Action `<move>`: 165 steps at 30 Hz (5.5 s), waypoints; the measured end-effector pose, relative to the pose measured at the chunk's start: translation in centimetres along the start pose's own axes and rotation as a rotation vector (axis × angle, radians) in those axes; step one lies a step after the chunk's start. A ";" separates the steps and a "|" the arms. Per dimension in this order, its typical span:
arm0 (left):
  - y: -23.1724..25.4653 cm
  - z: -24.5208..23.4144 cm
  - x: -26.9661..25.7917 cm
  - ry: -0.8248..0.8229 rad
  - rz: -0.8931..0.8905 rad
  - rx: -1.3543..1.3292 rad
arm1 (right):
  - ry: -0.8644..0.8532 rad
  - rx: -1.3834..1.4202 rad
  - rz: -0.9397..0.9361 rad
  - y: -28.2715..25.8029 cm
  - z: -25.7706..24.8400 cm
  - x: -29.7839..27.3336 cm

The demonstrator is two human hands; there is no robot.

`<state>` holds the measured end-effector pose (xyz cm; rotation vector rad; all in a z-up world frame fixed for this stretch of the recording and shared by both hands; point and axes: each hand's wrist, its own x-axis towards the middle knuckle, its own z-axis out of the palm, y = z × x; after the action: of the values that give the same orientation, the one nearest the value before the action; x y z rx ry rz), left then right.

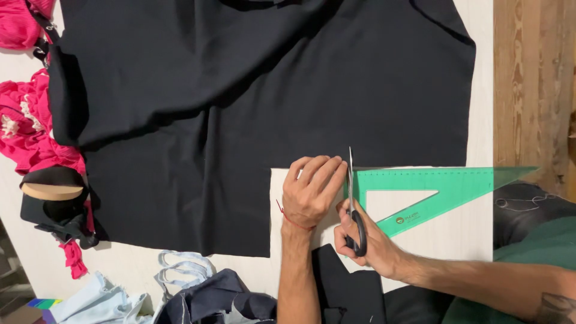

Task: The person uses a green triangular ruler and scissors to cut rectangular pieces from a large sheet of black fabric on a white table. They repeatedly align the ruler, cut along its edge, and then fold or move the cut pieces aside.

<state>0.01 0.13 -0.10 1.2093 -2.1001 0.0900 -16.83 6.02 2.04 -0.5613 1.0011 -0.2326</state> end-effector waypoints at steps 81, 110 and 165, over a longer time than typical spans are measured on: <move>-0.1 1.1 -0.8 0.115 -0.217 -0.182 | 0.090 0.123 -0.213 -0.7 -2.7 4.7; -0.3 1.1 -1.3 0.105 -0.260 -0.241 | 0.112 0.206 -0.217 -1.6 -3.0 5.6; 1.6 -0.1 1.5 0.006 -0.234 0.155 | -0.392 -0.284 -0.047 1.1 -18.3 -12.9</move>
<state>-1.63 -0.02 1.35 1.5372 -1.9605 0.1517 -39.21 6.37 3.27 -0.8529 0.6425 -0.0178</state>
